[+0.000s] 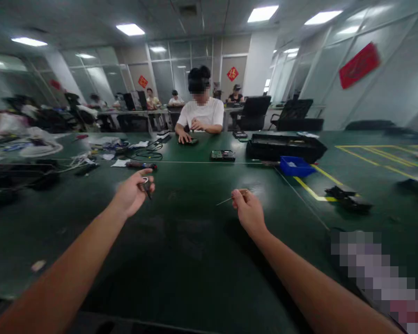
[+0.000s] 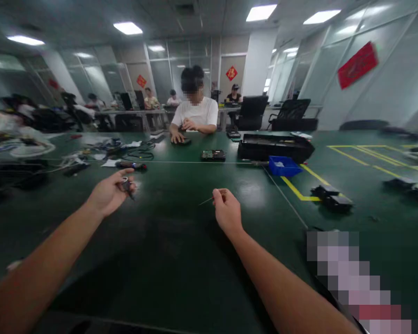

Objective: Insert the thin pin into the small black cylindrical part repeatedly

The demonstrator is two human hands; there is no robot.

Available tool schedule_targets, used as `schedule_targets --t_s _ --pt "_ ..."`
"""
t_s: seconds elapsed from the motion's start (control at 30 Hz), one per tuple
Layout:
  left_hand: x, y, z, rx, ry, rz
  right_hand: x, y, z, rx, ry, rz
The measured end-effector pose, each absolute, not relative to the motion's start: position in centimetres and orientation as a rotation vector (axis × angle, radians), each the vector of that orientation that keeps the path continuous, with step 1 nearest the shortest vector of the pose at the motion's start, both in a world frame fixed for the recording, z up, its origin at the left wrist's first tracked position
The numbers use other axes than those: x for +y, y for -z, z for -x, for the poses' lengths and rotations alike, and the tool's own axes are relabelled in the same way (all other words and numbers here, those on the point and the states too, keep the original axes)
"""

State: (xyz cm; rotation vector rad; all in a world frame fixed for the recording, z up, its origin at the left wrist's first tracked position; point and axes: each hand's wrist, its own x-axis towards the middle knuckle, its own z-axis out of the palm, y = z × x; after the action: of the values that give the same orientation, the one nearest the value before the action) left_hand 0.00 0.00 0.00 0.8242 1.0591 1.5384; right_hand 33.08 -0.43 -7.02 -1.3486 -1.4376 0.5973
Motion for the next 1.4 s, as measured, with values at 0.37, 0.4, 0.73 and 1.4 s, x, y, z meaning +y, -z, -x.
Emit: schedule_targets --t_s 0.37,0.4,0.73,1.4 --pt "-0.3 2.5 -11.0 0.994 -1.278 -1.165 -0.8 7.0 -33.4 -1.448 -0.577 1.358" --pt "-0.5 2.9 -11.5 1.027 -1.254 -1.216 -0.8 7.0 -33.4 -1.449 -0.579 1.356" --pt "-1.3 5.8 -11.9 1.14 -1.074 -1.513 -1.3 6.4 -33.0 -1.473 -0.592 1.381" --pt "-0.3 7.9 -10.3 1.392 -0.917 -2.013 -1.8 6.0 -32.6 -1.451 -0.72 1.158"
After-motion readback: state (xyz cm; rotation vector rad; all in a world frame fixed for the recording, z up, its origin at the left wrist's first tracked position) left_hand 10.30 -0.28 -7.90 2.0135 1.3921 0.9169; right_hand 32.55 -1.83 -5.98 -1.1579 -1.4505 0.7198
